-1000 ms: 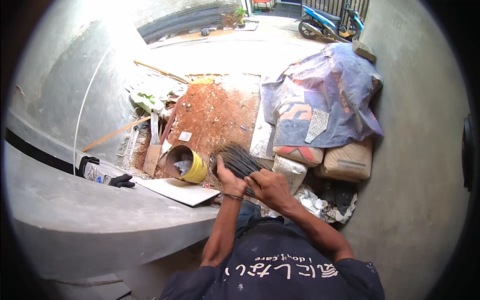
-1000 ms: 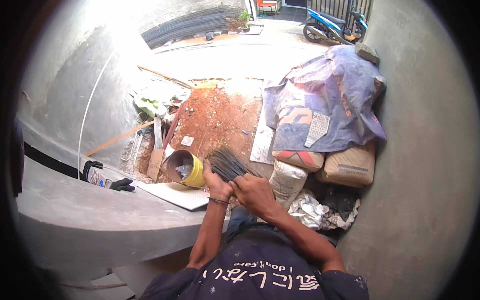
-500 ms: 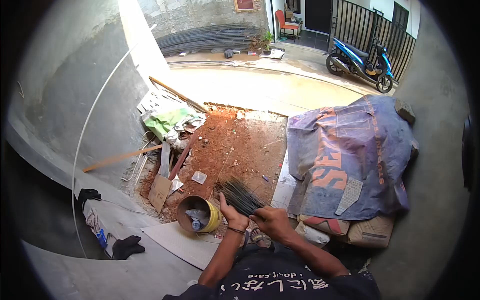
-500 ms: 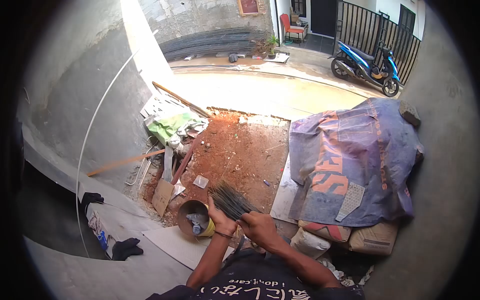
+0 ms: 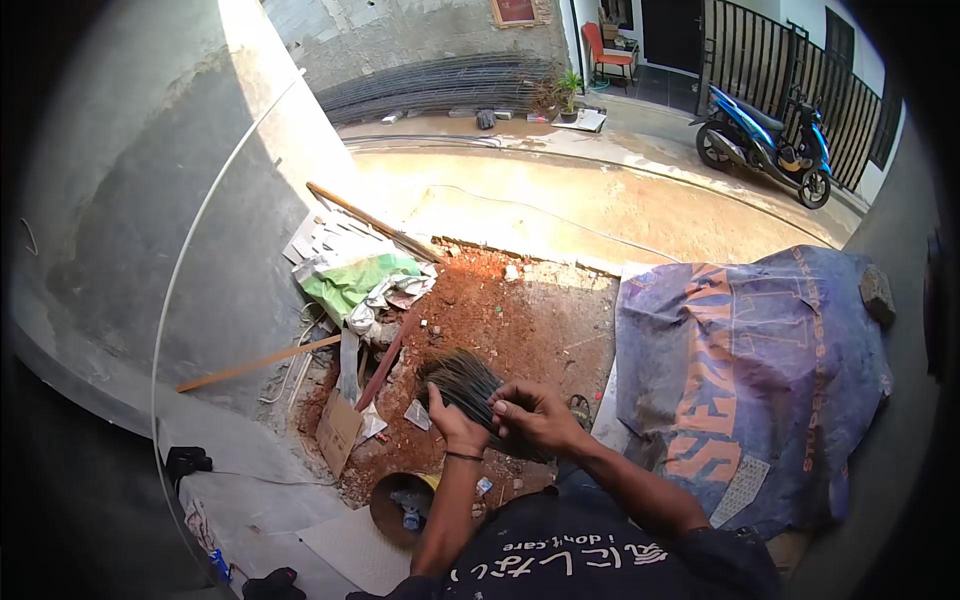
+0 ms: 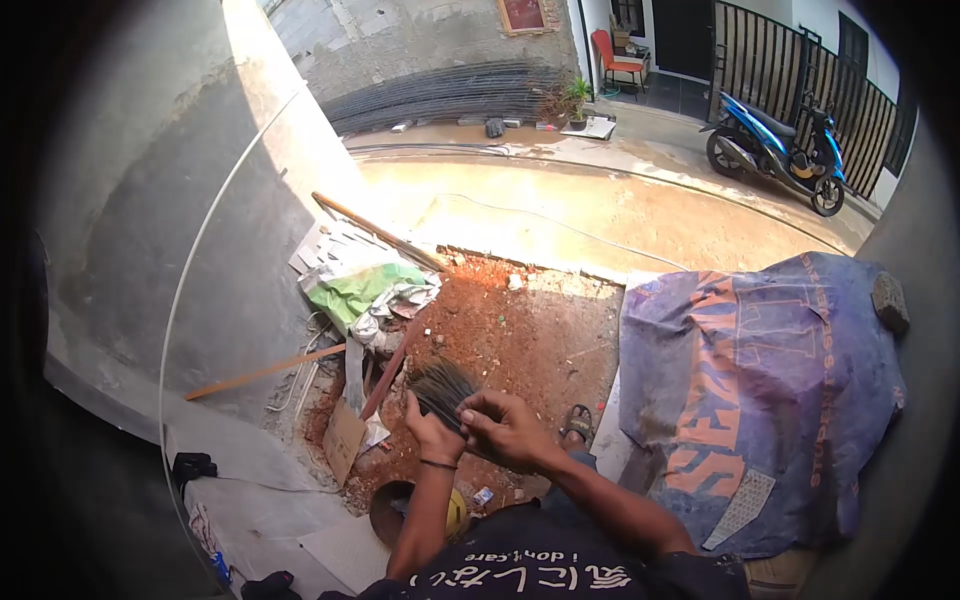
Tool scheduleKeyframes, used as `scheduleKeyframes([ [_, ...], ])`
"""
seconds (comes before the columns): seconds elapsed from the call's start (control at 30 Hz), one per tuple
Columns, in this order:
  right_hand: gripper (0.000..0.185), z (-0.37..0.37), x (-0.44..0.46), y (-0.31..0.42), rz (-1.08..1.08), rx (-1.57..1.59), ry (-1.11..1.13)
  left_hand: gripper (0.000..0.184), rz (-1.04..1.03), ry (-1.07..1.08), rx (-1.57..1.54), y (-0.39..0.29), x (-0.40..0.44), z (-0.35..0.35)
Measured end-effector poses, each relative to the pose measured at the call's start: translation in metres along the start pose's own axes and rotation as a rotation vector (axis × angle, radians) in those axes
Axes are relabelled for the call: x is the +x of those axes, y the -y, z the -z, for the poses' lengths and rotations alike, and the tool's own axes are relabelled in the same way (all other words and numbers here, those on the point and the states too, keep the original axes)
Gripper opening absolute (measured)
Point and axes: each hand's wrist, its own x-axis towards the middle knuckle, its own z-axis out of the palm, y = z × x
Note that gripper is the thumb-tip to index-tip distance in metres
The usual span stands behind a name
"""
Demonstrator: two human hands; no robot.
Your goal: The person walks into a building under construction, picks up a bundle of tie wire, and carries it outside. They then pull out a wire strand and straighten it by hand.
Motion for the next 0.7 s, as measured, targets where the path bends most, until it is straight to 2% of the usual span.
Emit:
scheduleKeyframes([
  [0.07, 0.017, 0.039, 0.042, 0.028, 0.011, 0.059, 0.048, 0.057, 0.044, 0.135, 0.003, 0.000, 0.047, -0.004],
  [0.13, 0.020, 0.074, 0.076, 0.058, 0.044, -0.013, 0.028, 0.059, 0.071, 0.021, 0.023, 0.002, 0.085, -0.031],
  [0.2, 0.023, 0.095, 0.106, 0.091, -0.006, 0.024, -0.023, 0.059, -0.020, 0.020, -0.076, 0.007, 0.111, -0.065],
  [0.37, 0.031, 0.139, 0.179, 0.145, 0.000, 0.023, -0.064, 0.060, 0.007, 0.012, -0.086, 0.016, 0.186, -0.138],
  [0.47, 0.031, 0.165, 0.221, 0.164, 0.031, 0.070, -0.098, 0.061, 0.093, 0.101, -0.045, 0.021, 0.243, -0.160],
  [0.7, 0.025, 0.234, 0.353, 0.177, -0.054, 0.020, -0.257, 0.058, 0.171, 0.058, -0.068, 0.026, 0.384, -0.217],
])
